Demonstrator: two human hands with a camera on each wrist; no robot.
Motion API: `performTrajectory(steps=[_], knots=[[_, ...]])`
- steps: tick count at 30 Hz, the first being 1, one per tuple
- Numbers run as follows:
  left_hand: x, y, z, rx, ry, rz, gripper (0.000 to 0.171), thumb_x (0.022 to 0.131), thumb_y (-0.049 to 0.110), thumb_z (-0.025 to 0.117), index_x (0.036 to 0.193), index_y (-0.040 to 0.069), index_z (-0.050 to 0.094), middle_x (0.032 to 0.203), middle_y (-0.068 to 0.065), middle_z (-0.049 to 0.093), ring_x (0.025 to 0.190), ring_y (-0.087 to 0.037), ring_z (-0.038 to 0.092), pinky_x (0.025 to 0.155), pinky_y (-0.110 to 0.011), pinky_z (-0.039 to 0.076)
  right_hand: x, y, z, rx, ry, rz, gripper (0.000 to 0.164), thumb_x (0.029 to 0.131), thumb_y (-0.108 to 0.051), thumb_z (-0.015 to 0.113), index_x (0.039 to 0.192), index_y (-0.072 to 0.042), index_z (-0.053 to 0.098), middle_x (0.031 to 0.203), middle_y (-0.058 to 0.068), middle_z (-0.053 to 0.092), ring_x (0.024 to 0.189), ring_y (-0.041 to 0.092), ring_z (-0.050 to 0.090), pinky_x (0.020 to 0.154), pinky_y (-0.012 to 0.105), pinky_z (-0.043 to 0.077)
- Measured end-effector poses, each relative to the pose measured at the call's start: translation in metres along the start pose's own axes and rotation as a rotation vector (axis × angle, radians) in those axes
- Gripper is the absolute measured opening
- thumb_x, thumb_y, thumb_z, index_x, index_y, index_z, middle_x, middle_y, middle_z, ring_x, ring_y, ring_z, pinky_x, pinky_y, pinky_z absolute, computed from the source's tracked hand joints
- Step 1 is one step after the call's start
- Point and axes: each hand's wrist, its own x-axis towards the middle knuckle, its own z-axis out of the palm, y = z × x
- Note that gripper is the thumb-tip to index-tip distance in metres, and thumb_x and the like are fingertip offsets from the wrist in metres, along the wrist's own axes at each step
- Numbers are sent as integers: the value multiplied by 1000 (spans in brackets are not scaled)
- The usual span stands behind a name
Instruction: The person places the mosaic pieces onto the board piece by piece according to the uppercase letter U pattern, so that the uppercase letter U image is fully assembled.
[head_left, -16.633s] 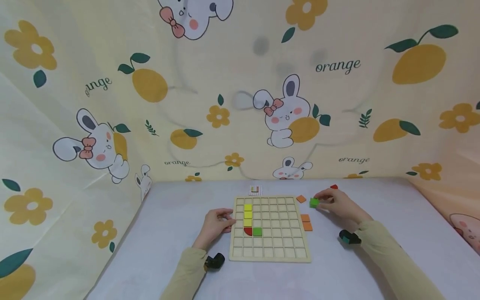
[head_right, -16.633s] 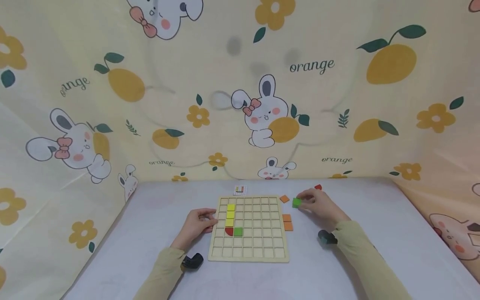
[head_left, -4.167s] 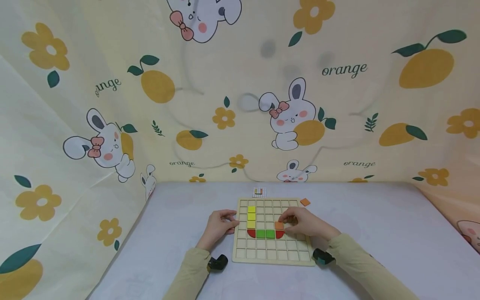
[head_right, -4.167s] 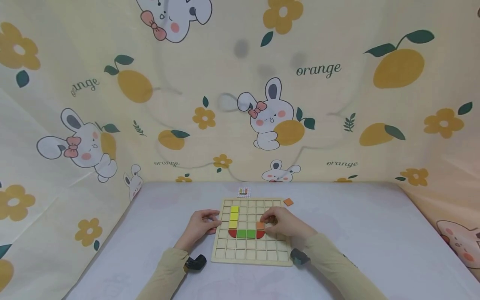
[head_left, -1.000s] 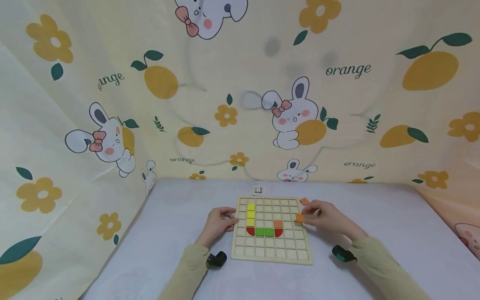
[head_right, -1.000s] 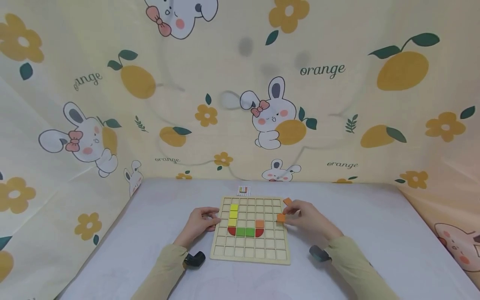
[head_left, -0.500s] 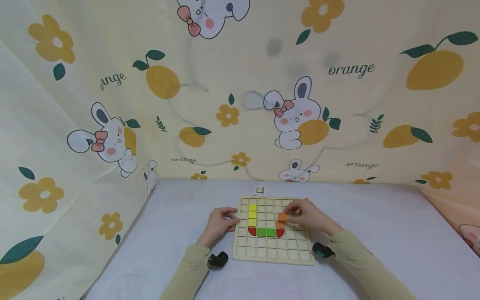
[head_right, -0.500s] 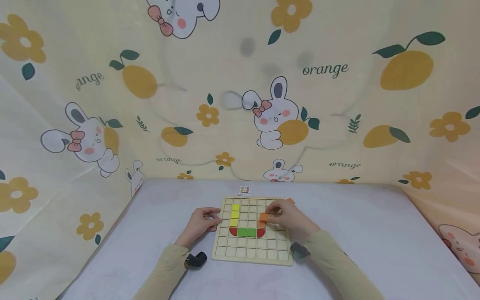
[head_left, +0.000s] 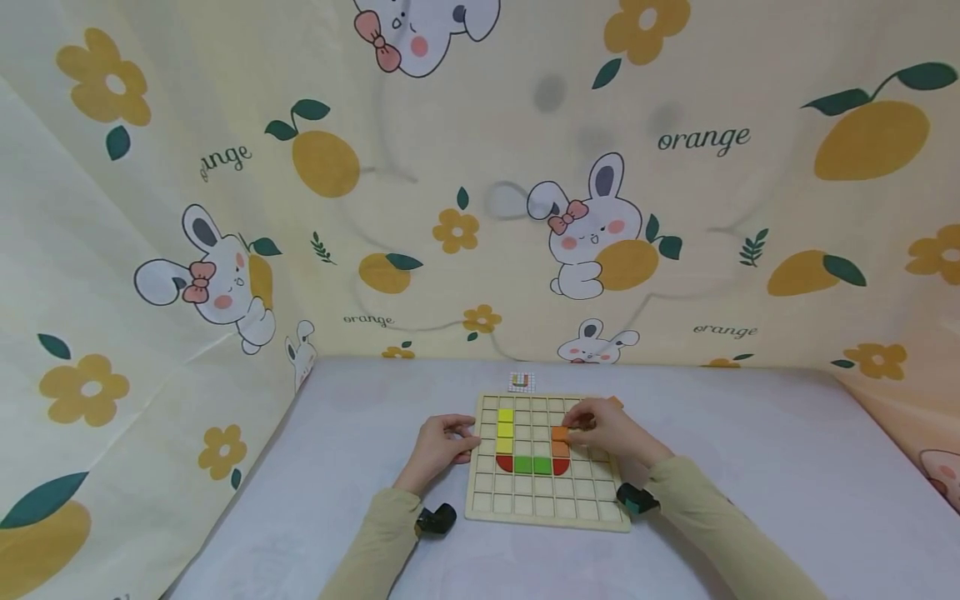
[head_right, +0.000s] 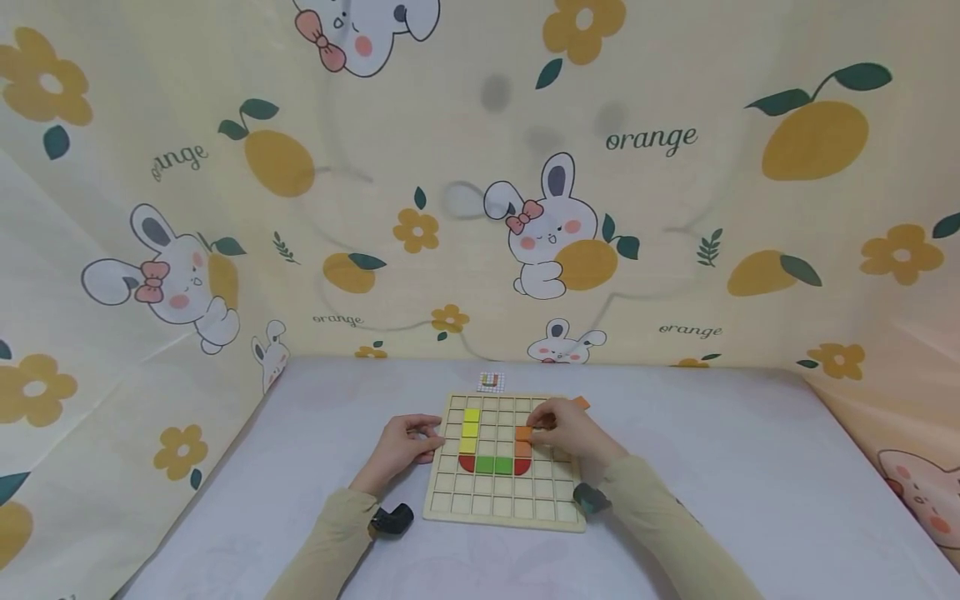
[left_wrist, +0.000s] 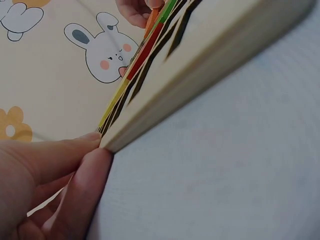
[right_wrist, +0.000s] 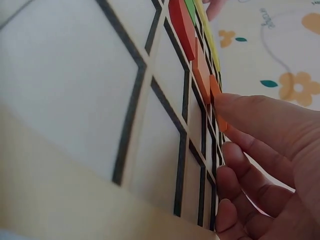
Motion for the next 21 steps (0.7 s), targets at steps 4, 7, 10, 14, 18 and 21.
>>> performTrajectory(steps=[4, 7, 10, 14, 18, 21], knots=[[0, 0, 0, 4, -1, 2, 36, 80, 4, 76, 115, 5, 67, 87, -7, 62, 57, -12, 59, 57, -29, 58, 1, 1, 1, 1, 1, 4, 16, 82, -11, 76, 96, -7, 68, 88, 0, 59, 80, 18, 53, 69, 27, 48], [0, 0, 0, 10, -3, 3, 36, 81, 5, 75, 116, 5, 67, 87, -7, 61, 57, -12, 59, 57, -29, 58, 2, 2, 1, 5, 5, 4, 17, 82, -11, 76, 96, -7, 68, 89, 0, 59, 80, 17, 52, 68, 26, 47], [-1, 0, 0, 11, -3, -1, 36, 81, 5, 75, 116, 6, 67, 87, -7, 61, 58, -12, 59, 58, -29, 58, 2, 2, 1, -1, 3, -12, 17, 83, -11, 75, 98, -5, 68, 89, 0, 59, 79, 18, 52, 68, 26, 47], [-1, 0, 0, 12, -6, 8, 36, 81, 5, 75, 116, 5, 67, 86, -7, 61, 58, -12, 59, 57, -29, 58, 3, 3, 1, -2, 1, -21, 17, 83, -10, 74, 98, -5, 68, 90, 0, 60, 80, 17, 53, 69, 26, 48], [-1, 0, 0, 10, -4, 8, 36, 81, 5, 75, 116, 5, 67, 86, -7, 61, 58, -12, 59, 57, -29, 58, 4, 4, 1, 4, -2, -18, 17, 83, -10, 75, 98, -5, 69, 90, 0, 60, 81, 18, 53, 70, 26, 48], [-2, 0, -1, 2, -6, 2, 36, 81, 5, 76, 116, 5, 67, 87, -7, 62, 59, -13, 60, 57, -30, 58, 4, 2, 1, 14, -6, -3, 17, 84, -10, 74, 99, -5, 69, 89, 1, 60, 81, 18, 52, 70, 27, 47]])
